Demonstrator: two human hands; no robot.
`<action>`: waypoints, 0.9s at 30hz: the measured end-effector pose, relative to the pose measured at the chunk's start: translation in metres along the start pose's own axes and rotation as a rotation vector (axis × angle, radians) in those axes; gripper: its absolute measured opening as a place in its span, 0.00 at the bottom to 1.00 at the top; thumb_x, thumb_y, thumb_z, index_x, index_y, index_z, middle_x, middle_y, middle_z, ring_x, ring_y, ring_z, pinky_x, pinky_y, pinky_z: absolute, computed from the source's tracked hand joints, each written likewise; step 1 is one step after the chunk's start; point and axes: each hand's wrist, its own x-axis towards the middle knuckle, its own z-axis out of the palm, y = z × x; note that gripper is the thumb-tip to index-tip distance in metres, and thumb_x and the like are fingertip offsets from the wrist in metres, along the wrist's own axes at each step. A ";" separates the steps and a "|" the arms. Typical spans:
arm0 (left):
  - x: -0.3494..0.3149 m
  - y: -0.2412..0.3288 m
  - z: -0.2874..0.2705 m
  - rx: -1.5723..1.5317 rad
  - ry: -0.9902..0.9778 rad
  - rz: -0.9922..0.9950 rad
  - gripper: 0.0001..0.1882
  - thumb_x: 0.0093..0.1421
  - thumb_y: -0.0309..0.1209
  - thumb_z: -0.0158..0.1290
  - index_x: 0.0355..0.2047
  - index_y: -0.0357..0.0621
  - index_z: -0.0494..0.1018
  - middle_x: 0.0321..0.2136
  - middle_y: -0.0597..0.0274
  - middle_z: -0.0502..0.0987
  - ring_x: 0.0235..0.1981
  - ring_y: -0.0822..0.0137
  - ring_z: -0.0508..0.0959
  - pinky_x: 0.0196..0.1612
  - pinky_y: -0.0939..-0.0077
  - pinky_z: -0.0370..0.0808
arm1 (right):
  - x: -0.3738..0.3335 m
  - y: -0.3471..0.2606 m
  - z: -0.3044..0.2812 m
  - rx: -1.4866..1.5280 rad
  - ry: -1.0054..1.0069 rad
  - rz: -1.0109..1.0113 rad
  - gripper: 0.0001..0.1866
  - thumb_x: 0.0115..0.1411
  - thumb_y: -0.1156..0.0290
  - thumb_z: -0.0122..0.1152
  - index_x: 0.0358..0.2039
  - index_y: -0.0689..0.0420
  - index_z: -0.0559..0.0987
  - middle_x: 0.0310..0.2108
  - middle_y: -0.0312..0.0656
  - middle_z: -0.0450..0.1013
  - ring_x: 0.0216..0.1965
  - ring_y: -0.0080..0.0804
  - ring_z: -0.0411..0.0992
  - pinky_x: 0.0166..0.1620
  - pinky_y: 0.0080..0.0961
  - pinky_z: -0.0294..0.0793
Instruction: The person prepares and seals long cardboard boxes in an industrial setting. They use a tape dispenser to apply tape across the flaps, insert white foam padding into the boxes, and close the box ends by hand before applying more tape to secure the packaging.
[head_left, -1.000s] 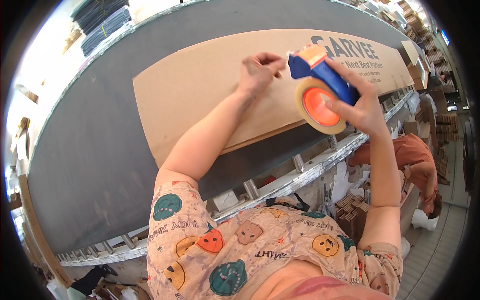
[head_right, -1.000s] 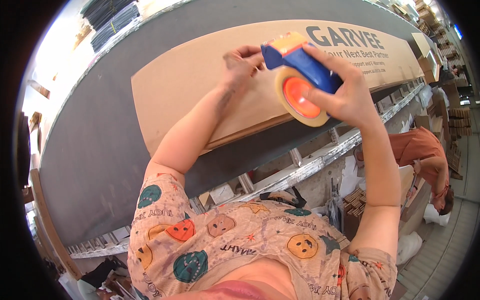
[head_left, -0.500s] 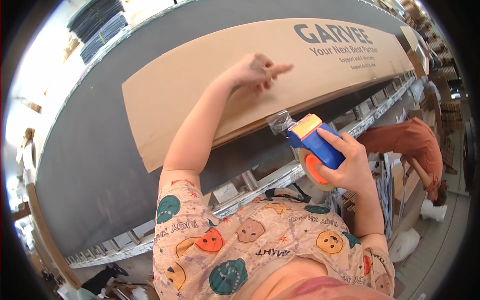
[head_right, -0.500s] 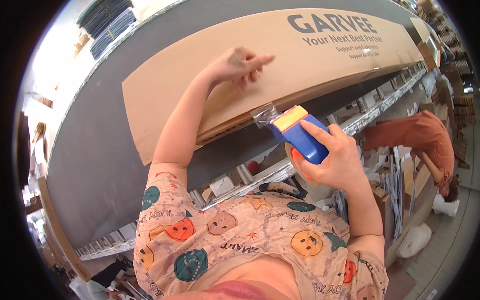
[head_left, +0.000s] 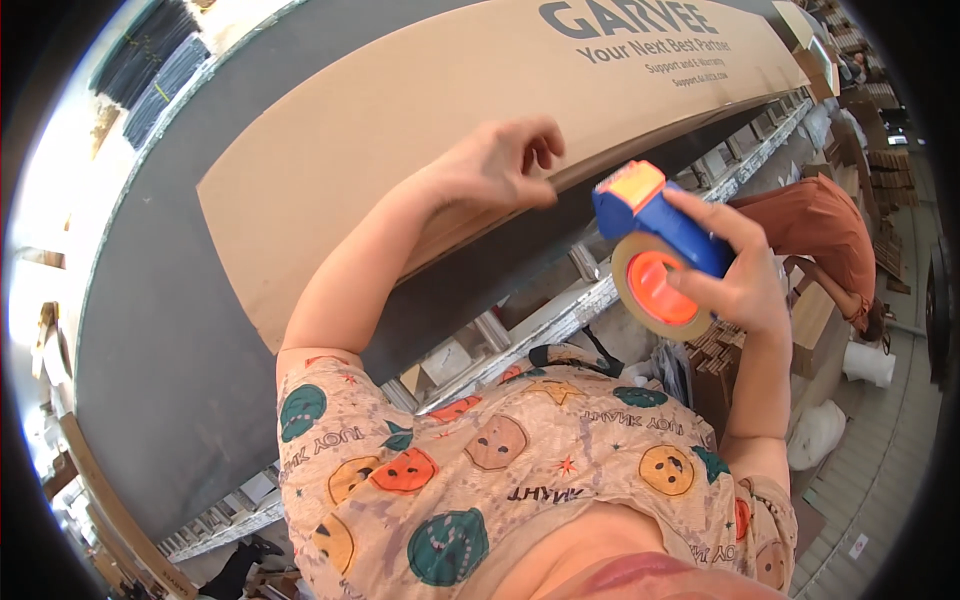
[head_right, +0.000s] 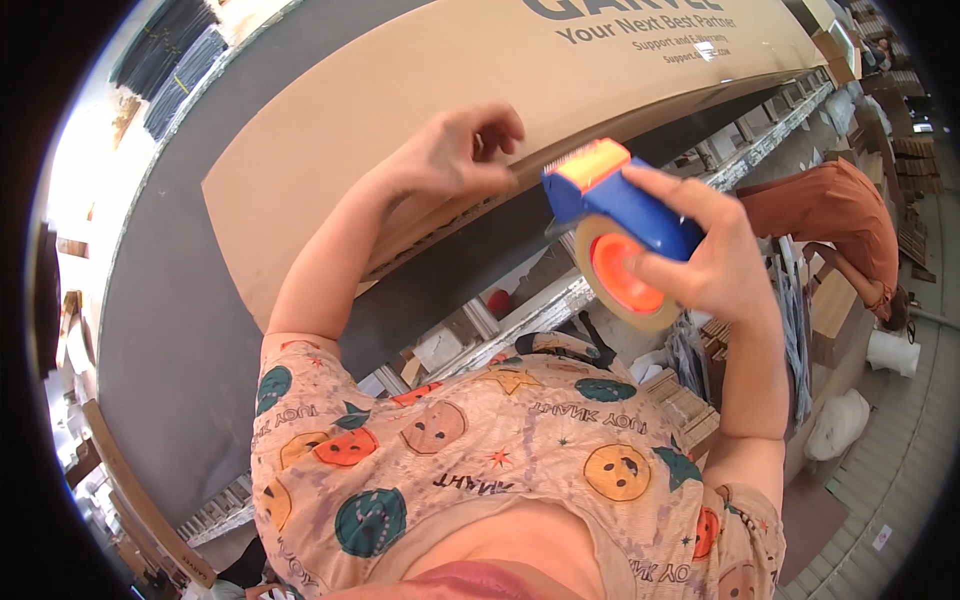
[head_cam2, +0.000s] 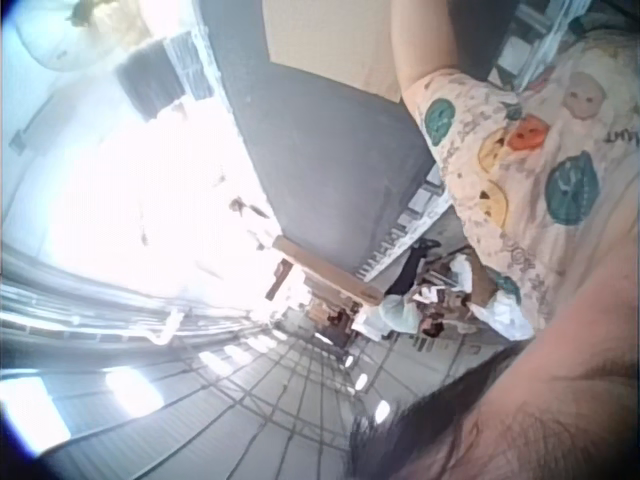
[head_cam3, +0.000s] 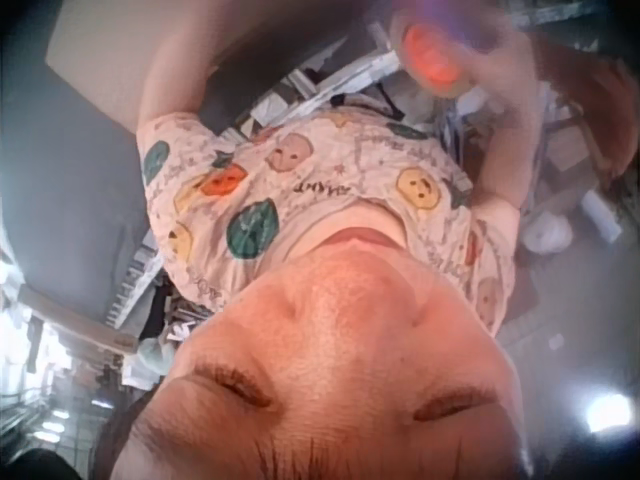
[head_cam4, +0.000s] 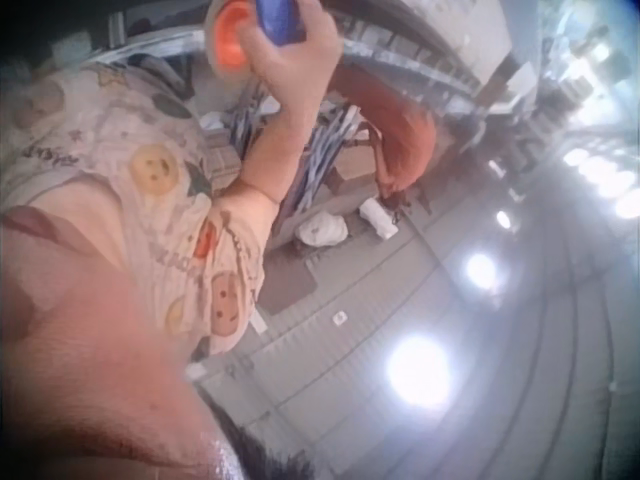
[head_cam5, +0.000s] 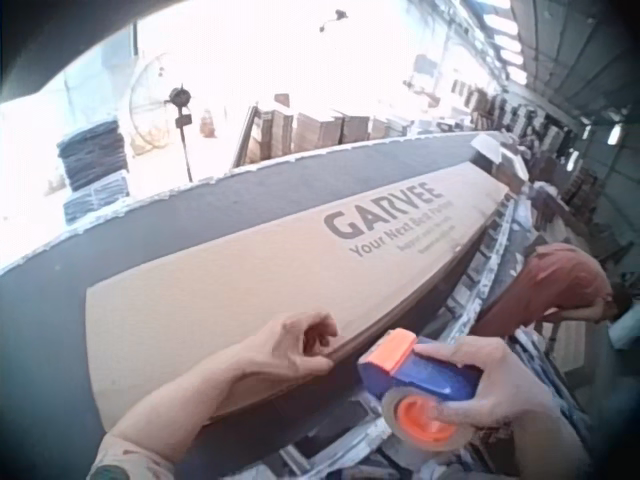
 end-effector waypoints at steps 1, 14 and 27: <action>0.006 -0.009 0.004 -0.124 0.130 0.013 0.09 0.49 0.27 0.53 0.32 0.39 0.73 0.25 0.66 0.75 0.25 0.77 0.72 0.29 0.82 0.71 | 0.005 -0.006 -0.007 0.116 -0.023 0.062 0.33 0.39 0.70 0.62 0.51 0.59 0.76 0.36 0.43 0.75 0.36 0.25 0.72 0.43 0.20 0.70; -0.010 -0.011 0.019 -0.927 -0.219 -0.177 0.37 0.66 0.56 0.33 0.60 0.34 0.57 0.55 0.46 0.67 0.46 0.54 0.75 0.44 0.61 0.79 | 0.101 -0.080 -0.041 0.157 -0.044 -0.067 0.38 0.42 0.62 0.60 0.56 0.63 0.71 0.46 0.46 0.73 0.44 0.29 0.73 0.51 0.21 0.68; -0.028 -0.011 -0.021 -1.609 -0.237 0.093 0.39 0.66 0.57 0.28 0.44 0.28 0.71 0.46 0.33 0.73 0.46 0.44 0.77 0.48 0.50 0.75 | 0.169 -0.058 0.014 0.772 0.046 -0.144 0.19 0.52 0.64 0.56 0.37 0.69 0.75 0.31 0.46 0.73 0.27 0.27 0.69 0.34 0.21 0.72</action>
